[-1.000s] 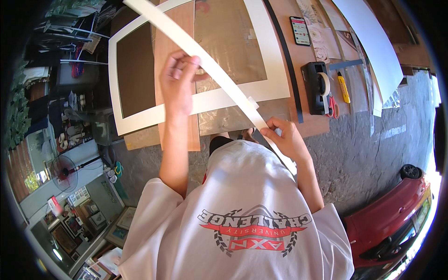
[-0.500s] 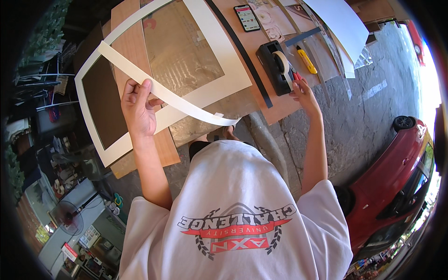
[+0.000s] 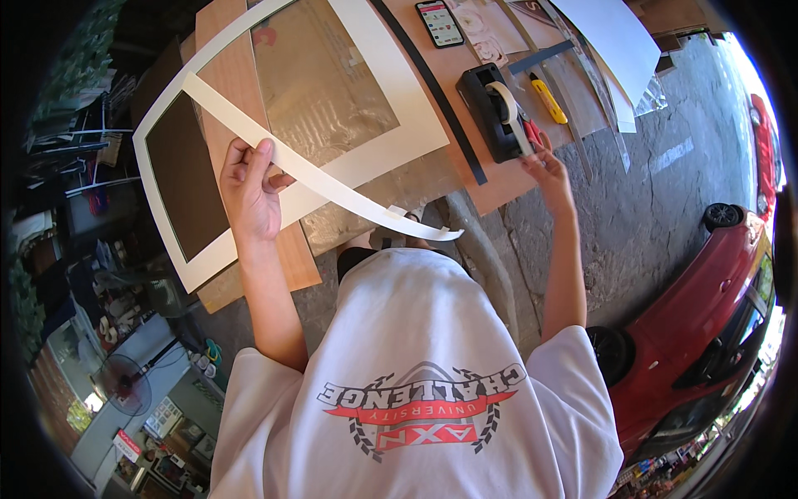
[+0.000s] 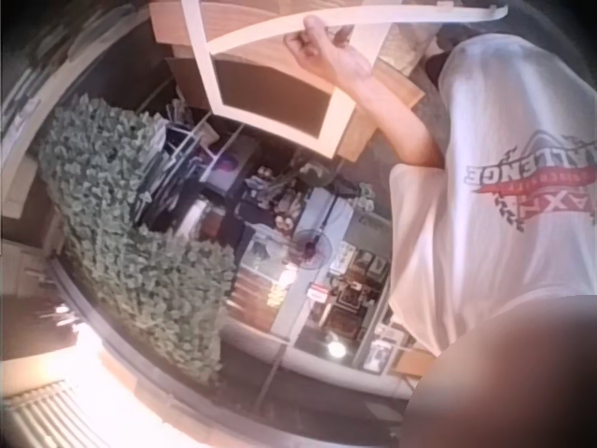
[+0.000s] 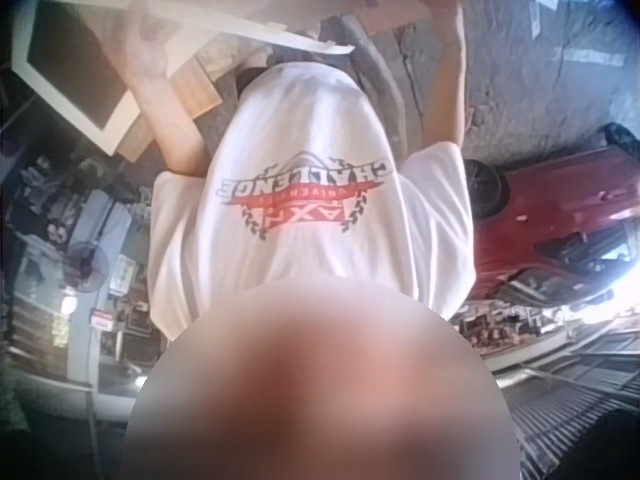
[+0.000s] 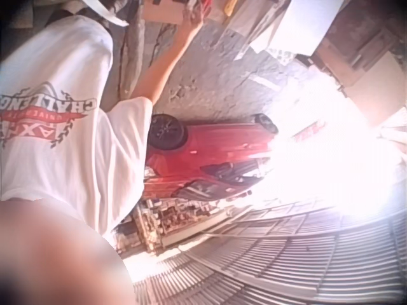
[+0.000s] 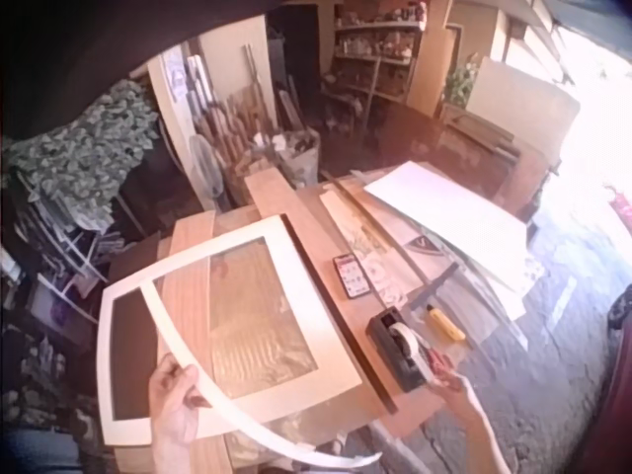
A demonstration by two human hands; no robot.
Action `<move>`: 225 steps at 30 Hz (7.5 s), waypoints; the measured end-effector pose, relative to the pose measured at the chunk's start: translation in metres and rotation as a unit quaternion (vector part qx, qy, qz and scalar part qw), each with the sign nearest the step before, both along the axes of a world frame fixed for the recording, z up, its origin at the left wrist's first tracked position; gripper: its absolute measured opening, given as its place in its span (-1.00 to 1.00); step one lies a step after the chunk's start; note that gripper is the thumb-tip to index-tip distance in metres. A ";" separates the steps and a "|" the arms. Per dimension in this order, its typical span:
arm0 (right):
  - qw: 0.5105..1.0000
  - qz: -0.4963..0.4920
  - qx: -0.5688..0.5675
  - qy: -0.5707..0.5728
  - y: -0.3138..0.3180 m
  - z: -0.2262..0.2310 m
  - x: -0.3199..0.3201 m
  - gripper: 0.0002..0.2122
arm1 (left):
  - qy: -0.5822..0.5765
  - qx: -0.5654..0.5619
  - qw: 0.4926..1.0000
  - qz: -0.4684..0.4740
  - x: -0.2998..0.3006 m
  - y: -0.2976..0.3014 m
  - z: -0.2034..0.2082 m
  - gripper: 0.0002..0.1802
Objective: The person walks from inside a shop to an outdoor workbench and assembles a white picture frame by hand. They align and press together the frame pieces, then apply tape to secure the joints. The frame is lifted and inspected before being placed back on the table.
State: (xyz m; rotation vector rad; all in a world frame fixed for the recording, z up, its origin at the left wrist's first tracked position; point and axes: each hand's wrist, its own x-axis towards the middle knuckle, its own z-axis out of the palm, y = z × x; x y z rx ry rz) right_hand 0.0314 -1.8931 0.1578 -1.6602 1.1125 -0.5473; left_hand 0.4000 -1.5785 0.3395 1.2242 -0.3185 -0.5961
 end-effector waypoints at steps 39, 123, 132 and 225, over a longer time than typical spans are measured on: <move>0.934 0.342 0.074 -0.073 0.150 0.244 0.250 -0.83 | -0.041 0.027 0.999 0.017 -0.045 -0.008 0.032 -0.55; 0.682 0.191 -0.705 -0.022 0.416 0.340 0.330 -0.79 | -0.109 0.123 0.986 0.026 0.045 0.434 0.033 -0.63; 0.768 0.213 -0.603 0.035 0.414 0.138 0.394 -0.57 | 0.150 0.084 0.984 0.046 0.097 0.520 -0.031 -0.18; 0.830 -0.544 0.102 0.061 0.720 -0.048 0.534 -0.60 | 0.034 0.303 0.665 -0.682 0.383 0.361 -0.191 -0.93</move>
